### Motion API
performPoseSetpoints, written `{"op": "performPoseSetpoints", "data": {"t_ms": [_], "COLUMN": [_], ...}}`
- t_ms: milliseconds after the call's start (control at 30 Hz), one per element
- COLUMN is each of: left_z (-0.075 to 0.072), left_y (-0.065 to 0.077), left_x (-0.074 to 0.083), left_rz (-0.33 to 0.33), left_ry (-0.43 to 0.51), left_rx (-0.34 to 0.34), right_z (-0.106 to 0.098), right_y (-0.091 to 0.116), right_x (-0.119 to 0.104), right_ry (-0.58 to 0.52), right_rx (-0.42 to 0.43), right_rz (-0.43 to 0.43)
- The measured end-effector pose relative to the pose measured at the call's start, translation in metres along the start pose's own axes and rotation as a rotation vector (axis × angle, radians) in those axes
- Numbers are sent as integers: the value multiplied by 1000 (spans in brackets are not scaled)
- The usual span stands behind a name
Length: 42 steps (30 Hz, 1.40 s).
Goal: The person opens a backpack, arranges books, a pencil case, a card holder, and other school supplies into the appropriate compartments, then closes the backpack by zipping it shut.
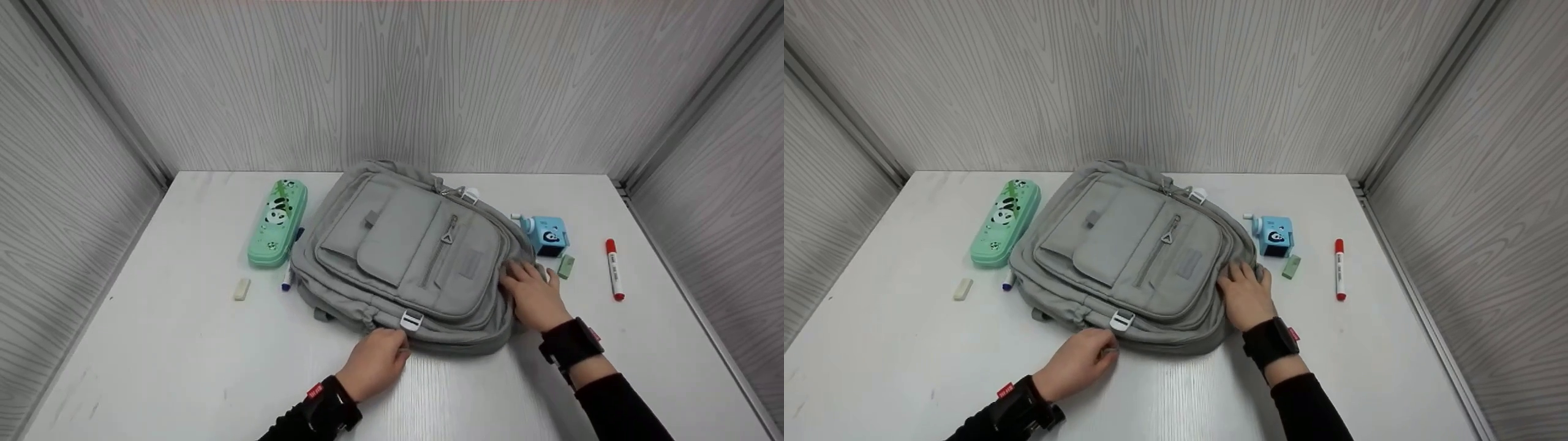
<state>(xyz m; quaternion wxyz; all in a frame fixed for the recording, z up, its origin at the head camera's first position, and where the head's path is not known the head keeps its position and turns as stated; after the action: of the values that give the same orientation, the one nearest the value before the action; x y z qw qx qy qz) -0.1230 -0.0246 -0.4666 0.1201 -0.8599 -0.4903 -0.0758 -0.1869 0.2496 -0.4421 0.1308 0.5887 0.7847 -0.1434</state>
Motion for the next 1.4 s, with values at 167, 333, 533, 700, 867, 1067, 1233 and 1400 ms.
{"op": "performPoseSetpoints", "data": {"t_ms": [167,333,533,700,867,1067,1233,1400], "left_z": [6,8,6,-6,-27,-35,-29,-29], "left_y": [-6,-8,-6,-2,0,-1,2,5], "left_x": [19,27,22,13,-8,-35,-40,-37], "left_rz": [28,39,34,65,16,-52,-14,26], "left_ry": [-6,-23,55,101,49,-60,-119,-115], "left_rx": [-3,17,-18,16,208,389,449,490], "right_z": [-5,-6,-7,-8,7,51,73,76], "right_y": [-16,-20,-6,18,47,56,49,39], "right_x": [8,12,-6,-44,-98,-145,-156,-167], "right_ry": [14,26,36,-1,-84,-40,37,171], "right_rx": [-5,35,63,192,405,394,335,357], "right_rz": [19,8,46,-1,-243,-370,-192,-89]}}
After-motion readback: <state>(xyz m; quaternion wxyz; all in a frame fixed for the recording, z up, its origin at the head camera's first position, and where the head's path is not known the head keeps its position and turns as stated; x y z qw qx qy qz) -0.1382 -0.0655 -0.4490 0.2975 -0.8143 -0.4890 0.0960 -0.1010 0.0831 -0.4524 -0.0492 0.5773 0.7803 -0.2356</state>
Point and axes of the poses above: each hand's wrist, its own y-axis away from the middle knuckle, its own z-axis out of the palm, x = y × z, the point moved 5 cm from there along -y, towards the middle knuckle, and after that the axes turned 15 degrees about -y, right-handed, at the moved point
